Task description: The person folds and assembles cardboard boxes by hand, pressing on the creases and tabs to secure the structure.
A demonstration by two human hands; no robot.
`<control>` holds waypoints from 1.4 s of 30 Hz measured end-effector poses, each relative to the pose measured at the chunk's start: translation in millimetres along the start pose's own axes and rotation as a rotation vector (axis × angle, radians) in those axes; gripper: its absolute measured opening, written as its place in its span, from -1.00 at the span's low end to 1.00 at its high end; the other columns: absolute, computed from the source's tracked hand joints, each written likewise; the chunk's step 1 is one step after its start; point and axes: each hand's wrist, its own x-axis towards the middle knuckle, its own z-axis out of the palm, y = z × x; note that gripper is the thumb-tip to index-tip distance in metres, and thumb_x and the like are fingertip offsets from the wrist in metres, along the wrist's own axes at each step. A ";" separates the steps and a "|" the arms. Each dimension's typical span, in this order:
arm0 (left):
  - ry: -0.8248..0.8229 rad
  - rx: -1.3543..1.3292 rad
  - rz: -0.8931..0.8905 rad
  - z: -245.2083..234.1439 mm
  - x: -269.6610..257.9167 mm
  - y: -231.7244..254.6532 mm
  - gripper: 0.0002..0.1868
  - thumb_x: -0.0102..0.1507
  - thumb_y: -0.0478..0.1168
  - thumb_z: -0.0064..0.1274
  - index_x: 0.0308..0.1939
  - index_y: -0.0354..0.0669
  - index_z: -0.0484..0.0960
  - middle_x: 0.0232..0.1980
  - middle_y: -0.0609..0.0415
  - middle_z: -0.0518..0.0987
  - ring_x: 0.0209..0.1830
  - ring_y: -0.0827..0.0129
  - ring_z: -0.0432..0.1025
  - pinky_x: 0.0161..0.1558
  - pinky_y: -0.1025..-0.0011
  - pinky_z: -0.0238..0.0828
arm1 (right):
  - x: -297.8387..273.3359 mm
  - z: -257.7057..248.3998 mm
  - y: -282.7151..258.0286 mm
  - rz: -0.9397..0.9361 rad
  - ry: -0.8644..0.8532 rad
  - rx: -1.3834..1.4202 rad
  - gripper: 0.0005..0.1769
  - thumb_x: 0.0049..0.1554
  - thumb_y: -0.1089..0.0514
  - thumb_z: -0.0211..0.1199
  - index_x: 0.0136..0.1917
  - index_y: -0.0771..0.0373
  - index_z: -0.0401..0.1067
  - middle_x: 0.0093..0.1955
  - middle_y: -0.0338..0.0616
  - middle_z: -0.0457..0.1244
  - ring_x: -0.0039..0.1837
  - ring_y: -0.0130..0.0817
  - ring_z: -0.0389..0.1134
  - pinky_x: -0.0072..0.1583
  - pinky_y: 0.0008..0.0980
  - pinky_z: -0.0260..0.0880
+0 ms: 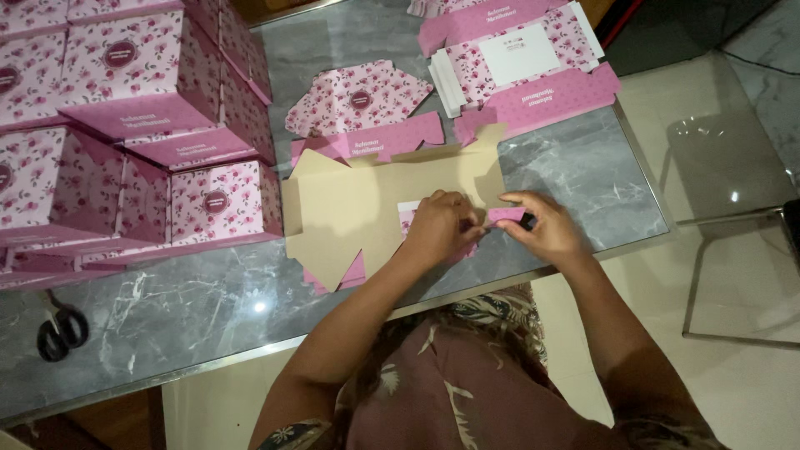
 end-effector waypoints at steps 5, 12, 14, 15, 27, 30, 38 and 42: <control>-0.032 0.026 0.019 0.4 -1.4 3.1 -0.87 0.04 -0.07 0.38 -0.42 0.07 0.76 -0.21 0.15 0.62 -0.06 0.17 0.47 -0.02 0.13 0.34 | -4.5 3.8 2.1 0.020 -0.090 -0.016 -0.55 -0.03 0.15 0.49 0.16 0.00 0.51 0.12 -0.21 0.37 0.12 -0.29 0.46 0.17 -0.27 0.48; 0.086 0.122 0.174 3.9 -11.1 5.3 -0.83 0.09 -0.11 0.32 -0.24 0.09 0.77 -0.12 0.17 0.60 -0.03 0.20 0.45 0.03 0.11 0.32 | -12.4 5.6 9.4 -0.319 0.071 -0.191 -0.59 -0.11 0.22 0.51 0.03 0.08 0.52 0.02 -0.23 0.39 0.11 -0.19 0.40 0.18 -0.17 0.41; 0.121 0.112 0.174 2.9 -10.7 8.3 -0.81 0.07 -0.11 0.32 -0.23 0.10 0.78 -0.13 0.15 0.59 -0.03 0.20 0.46 0.04 0.09 0.31 | -11.1 3.9 8.9 -0.221 0.041 -0.172 -0.61 -0.08 0.20 0.51 0.05 0.10 0.54 0.00 -0.18 0.40 0.09 -0.20 0.40 0.15 -0.18 0.42; 0.117 0.099 0.149 2.5 -10.6 9.6 -0.82 0.07 -0.13 0.31 -0.25 0.09 0.77 -0.14 0.15 0.59 -0.04 0.20 0.46 0.04 0.10 0.31 | -9.7 2.5 9.2 -0.163 0.020 -0.155 -0.60 -0.07 0.18 0.52 0.07 0.11 0.55 0.00 -0.15 0.39 0.08 -0.21 0.40 0.13 -0.18 0.43; 0.101 -0.063 -0.065 0.4 3.3 12.6 -0.75 0.00 -0.19 0.34 -0.30 -0.11 0.64 -0.24 0.01 0.57 -0.17 0.06 0.51 -0.11 0.13 0.42 | 31.0 -8.0 -9.0 0.195 -0.158 -0.079 -0.26 -0.07 0.17 0.54 0.33 0.24 0.32 -0.18 -0.12 0.40 -0.09 -0.24 0.44 -0.06 -0.29 0.41; 0.113 -0.050 -0.096 9.0 7.9 9.4 -0.82 -0.03 -0.22 0.32 -0.38 -0.05 0.67 -0.21 0.02 0.59 -0.17 0.07 0.52 -0.13 0.15 0.44 | 40.5 -9.7 -19.5 0.310 -0.247 -0.232 -0.22 -0.06 0.10 0.56 0.37 0.16 0.31 -0.23 -0.10 0.40 -0.12 -0.20 0.45 -0.10 -0.25 0.43; 0.112 -0.003 -0.150 5.9 8.3 21.2 -0.83 -0.03 -0.10 0.35 -0.45 0.00 0.71 -0.15 0.02 0.60 -0.12 0.06 0.49 -0.08 0.08 0.34 | 37.4 -13.7 -20.9 0.186 -0.193 -0.210 -0.27 -0.14 0.06 0.59 0.27 0.10 0.39 -0.25 -0.05 0.37 -0.09 -0.04 0.44 -0.06 -0.10 0.40; 0.187 0.075 -0.103 8.4 5.2 33.2 -0.90 0.20 -0.18 0.31 -0.27 -0.03 0.69 -0.09 0.06 0.59 -0.05 0.10 0.49 0.05 0.11 0.36 | 26.2 -7.6 -19.5 -0.044 -0.027 -0.175 -0.30 -0.16 0.09 0.60 0.21 0.16 0.39 -0.14 -0.06 0.37 0.01 0.00 0.43 0.03 -0.09 0.41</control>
